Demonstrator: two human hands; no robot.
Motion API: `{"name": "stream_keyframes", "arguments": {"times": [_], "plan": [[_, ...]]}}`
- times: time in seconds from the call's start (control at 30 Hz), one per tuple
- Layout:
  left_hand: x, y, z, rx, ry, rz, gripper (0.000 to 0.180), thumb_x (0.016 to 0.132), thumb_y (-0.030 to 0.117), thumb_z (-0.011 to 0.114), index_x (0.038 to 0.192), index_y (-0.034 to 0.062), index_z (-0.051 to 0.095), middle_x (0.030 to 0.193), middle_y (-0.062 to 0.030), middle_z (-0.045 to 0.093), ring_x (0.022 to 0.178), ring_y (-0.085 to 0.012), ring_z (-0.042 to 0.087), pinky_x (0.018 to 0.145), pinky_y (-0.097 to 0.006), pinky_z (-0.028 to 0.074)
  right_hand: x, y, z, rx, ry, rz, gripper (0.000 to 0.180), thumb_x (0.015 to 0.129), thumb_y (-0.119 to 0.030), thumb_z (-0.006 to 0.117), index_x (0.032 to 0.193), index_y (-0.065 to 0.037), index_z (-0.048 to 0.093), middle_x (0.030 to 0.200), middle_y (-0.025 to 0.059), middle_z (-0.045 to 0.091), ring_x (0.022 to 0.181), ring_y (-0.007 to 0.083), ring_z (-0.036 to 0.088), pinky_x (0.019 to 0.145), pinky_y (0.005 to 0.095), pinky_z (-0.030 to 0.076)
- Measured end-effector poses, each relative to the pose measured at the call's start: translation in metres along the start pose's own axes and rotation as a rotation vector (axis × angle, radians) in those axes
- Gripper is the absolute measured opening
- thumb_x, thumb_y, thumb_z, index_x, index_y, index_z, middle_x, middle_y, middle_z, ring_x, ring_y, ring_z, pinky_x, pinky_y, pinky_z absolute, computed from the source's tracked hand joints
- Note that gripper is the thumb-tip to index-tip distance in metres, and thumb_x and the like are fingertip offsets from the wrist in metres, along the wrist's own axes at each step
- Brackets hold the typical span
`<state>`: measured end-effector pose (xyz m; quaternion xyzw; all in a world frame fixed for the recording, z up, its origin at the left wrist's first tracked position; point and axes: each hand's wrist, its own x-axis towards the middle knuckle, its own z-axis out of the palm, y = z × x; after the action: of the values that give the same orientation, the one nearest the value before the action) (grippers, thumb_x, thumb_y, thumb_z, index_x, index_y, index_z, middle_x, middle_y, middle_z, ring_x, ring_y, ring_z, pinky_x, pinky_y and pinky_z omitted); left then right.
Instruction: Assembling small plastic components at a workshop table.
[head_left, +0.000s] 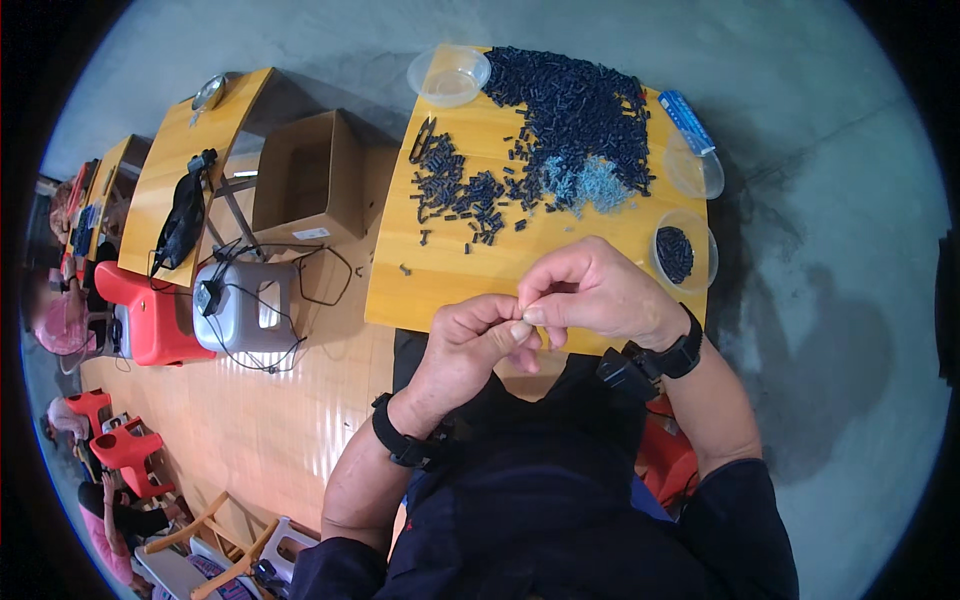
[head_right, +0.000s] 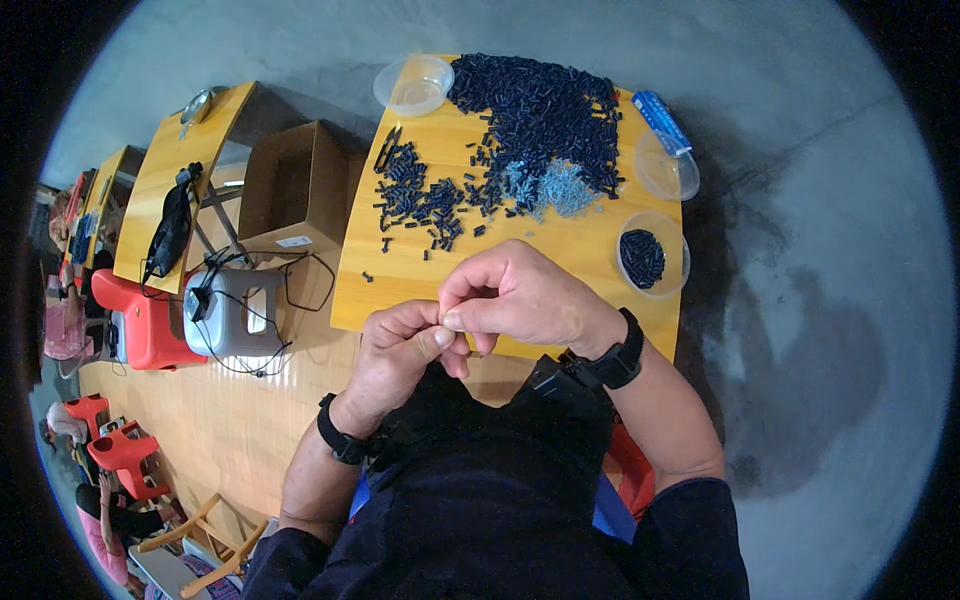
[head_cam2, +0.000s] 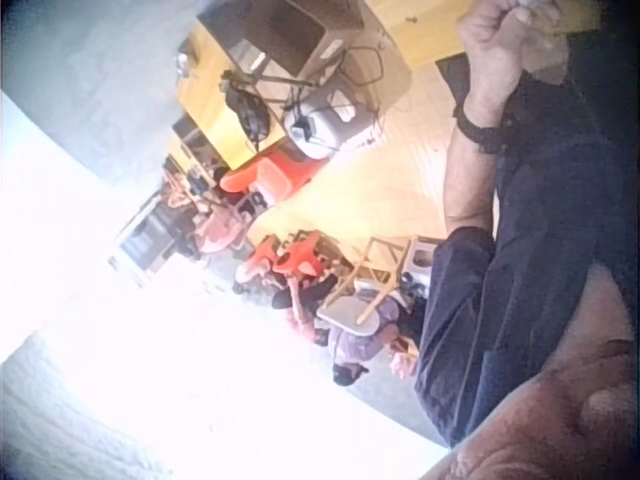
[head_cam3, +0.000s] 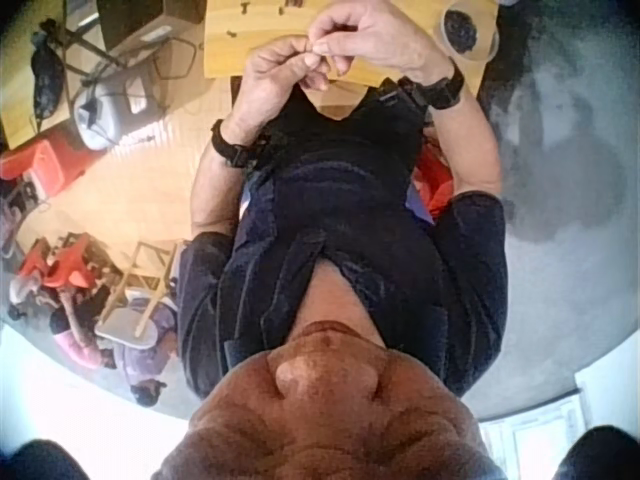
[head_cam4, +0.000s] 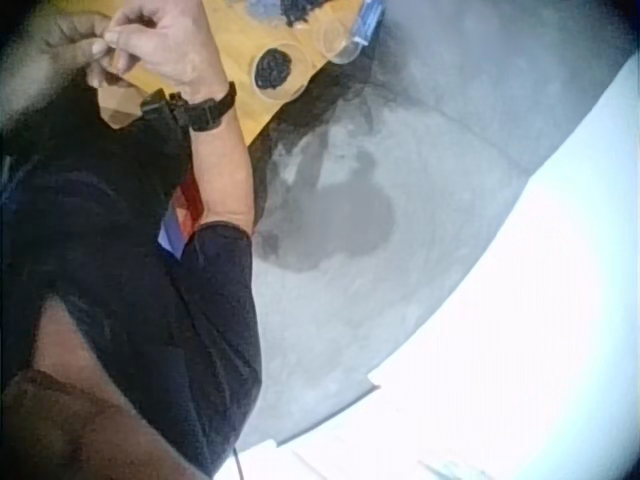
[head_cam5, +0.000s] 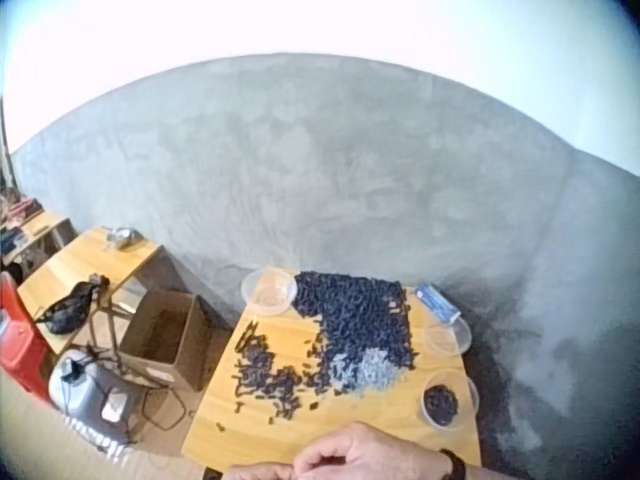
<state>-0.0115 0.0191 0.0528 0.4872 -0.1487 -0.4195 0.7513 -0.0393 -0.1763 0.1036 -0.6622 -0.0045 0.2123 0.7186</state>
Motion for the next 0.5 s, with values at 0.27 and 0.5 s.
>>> {"name": "stream_keyframes", "arguments": {"times": [0.27, 0.5], "plan": [[0.007, -0.002, 0.001, 0.057, -0.01, 0.158, 0.015, 0.093, 0.008, 0.056, 0.104, -0.0014, 0.061, 0.091, -0.0056, 0.063, 0.077, -0.0104, 0.061, 0.068, -0.025, 0.053, -0.01, 0.002, 0.0, 0.089, 0.053, -0.093, 0.012, 0.088, -0.007, 0.061, 0.095, 0.003, 0.064, 0.08, 0.0059, 0.065, 0.059, 0.0096, 0.061, 0.055, 0.0218, 0.049], [0.009, 0.0, 0.003, 0.187, 0.059, 0.296, 0.008, 0.088, 0.006, 0.063, 0.095, 0.0013, 0.064, 0.088, -0.002, 0.054, 0.081, -0.01, 0.05, 0.074, -0.024, 0.042, -0.012, 0.01, 0.002, 0.266, 0.111, -0.041, 0.044, 0.096, -0.04, 0.05, 0.086, 0.002, 0.06, 0.067, 0.0044, 0.059, 0.05, 0.01, 0.059, 0.046, 0.0205, 0.048]]}}
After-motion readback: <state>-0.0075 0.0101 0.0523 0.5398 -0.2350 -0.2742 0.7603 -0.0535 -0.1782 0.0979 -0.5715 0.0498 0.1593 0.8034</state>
